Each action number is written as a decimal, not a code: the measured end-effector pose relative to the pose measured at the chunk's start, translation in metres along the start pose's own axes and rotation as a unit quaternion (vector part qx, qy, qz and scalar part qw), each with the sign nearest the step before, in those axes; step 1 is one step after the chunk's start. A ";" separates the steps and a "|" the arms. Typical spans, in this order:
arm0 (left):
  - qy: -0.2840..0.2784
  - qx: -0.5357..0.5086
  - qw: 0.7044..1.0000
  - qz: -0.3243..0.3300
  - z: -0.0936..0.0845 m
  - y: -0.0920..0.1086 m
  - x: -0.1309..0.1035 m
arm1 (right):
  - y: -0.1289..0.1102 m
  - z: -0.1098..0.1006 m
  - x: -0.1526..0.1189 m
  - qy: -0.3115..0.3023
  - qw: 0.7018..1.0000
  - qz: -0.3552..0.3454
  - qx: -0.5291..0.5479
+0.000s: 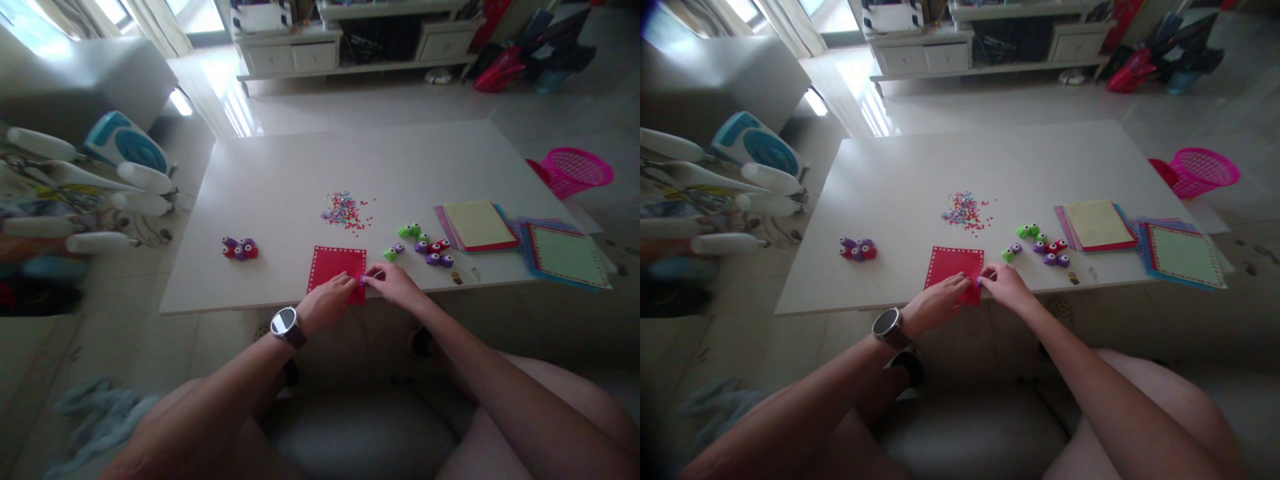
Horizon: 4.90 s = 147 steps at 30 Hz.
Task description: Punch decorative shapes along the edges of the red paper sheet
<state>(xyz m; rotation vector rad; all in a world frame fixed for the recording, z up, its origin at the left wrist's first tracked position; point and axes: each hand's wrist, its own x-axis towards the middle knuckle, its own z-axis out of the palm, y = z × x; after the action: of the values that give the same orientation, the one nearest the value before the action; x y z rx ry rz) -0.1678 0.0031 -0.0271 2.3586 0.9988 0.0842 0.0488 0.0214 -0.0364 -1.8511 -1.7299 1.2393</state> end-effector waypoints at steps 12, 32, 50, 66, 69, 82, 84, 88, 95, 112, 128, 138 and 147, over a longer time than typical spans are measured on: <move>0.011 -0.040 0.999 0.004 0.000 -0.001 -0.004 | -0.007 0.001 0.001 0.016 1.000 0.005 -0.011; 0.029 -0.050 0.998 0.015 0.003 -0.004 0.004 | -0.009 0.007 0.023 0.013 0.996 0.061 -0.059; 0.007 0.036 0.999 -0.020 0.000 -0.001 -0.003 | -0.001 -0.010 0.010 0.034 0.987 -0.036 -0.153; 0.007 0.007 0.999 -0.031 -0.001 0.001 -0.002 | 0.005 -0.022 0.004 0.054 0.958 -0.121 -0.255; 0.010 0.012 0.999 -0.029 -0.001 0.001 -0.002 | -0.002 -0.016 0.000 0.031 0.966 -0.097 -0.238; 0.009 0.035 0.999 -0.018 -0.001 0.002 -0.002 | 0.003 -0.006 0.002 0.049 0.961 -0.130 -0.240; 0.007 0.039 0.999 -0.016 -0.002 0.002 -0.002 | 0.003 -0.007 0.001 0.055 0.961 -0.128 -0.239; 0.000 0.031 0.999 -0.016 -0.001 0.001 -0.001 | 0.004 -0.011 0.001 0.060 0.954 -0.127 -0.264; 0.002 0.031 0.999 -0.019 -0.002 0.003 -0.003 | 0.008 -0.016 0.001 0.034 0.942 -0.132 -0.305; 0.141 -0.347 0.913 -0.161 -0.008 0.007 0.011 | -0.014 0.009 -0.016 0.044 0.931 -0.322 -0.168; 0.150 -0.038 0.958 -0.240 -0.049 -0.051 -0.012 | -0.020 0.013 -0.022 0.040 0.907 -0.374 -0.192; 0.050 0.106 0.952 -0.284 -0.060 -0.085 -0.027 | -0.019 0.019 -0.024 -0.020 0.910 -0.350 -0.222; 0.076 0.148 0.950 -0.264 -0.064 -0.070 -0.023 | -0.021 0.019 -0.026 -0.036 0.907 -0.338 -0.250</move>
<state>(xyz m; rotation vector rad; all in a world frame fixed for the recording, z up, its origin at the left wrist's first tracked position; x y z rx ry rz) -0.2468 0.0575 -0.0067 2.2754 1.7948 -0.0982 0.0238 -0.0038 -0.0217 -1.1974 -2.5956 0.6210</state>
